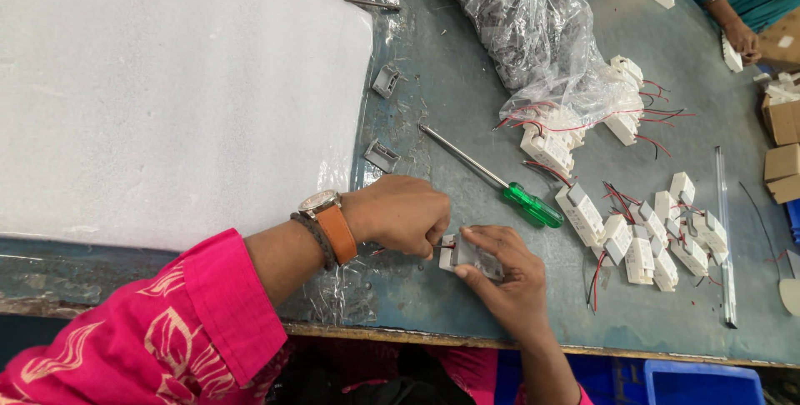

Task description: The person assembles small white electrical components on a workbench. They use a green screwdriver to tighten screws on the components, connect red and black wires, and handle gray plastic clips. The person works on multiple units, arranging them on the table.

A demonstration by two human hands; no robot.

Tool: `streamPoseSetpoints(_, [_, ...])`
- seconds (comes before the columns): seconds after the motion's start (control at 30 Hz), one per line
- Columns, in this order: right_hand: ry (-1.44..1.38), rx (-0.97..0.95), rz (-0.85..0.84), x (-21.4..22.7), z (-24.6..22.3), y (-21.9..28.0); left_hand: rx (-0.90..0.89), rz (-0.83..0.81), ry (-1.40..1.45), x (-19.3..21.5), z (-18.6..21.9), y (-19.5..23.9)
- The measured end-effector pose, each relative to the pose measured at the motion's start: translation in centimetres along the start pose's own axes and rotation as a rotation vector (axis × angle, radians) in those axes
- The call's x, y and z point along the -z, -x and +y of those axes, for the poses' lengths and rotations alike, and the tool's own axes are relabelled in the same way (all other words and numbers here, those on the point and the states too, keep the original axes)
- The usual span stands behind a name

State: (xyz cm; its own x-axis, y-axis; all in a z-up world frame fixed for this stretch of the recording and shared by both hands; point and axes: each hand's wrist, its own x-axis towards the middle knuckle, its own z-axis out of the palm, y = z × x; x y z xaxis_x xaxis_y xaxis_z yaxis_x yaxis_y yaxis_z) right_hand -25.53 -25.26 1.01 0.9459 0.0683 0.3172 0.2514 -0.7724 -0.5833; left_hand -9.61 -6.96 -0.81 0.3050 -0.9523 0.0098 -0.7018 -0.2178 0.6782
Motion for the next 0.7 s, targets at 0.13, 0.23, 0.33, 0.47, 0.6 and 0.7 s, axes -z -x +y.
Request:
streamPoseSetpoints(0.13, [0.076,0.024,-0.009,0.1,-0.1,-0.2,0.011,-0.017,0.014,0.1,0.1,0.0])
streamPoseSetpoints(0.23, [0.102,0.041,-0.019,0.0,-0.5,-0.4,0.016,-0.028,0.018,0.2,0.1,0.0])
streamPoseSetpoints(0.33, [0.148,0.04,-0.051,0.2,-1.0,-0.5,0.008,-0.03,0.033,0.1,0.2,0.0])
streamPoseSetpoints(0.47, [0.296,0.098,-0.12,1.2,-2.1,-1.2,0.014,-0.047,0.045,0.3,0.0,0.0])
streamPoseSetpoints(0.6, [0.521,0.185,-0.213,2.3,-3.6,-2.0,0.028,-0.053,0.057,0.3,-0.1,-0.1])
streamPoseSetpoints(0.7, [0.542,0.193,-0.289,2.7,-4.5,-3.1,-0.024,-0.029,0.086,0.7,-0.2,0.2])
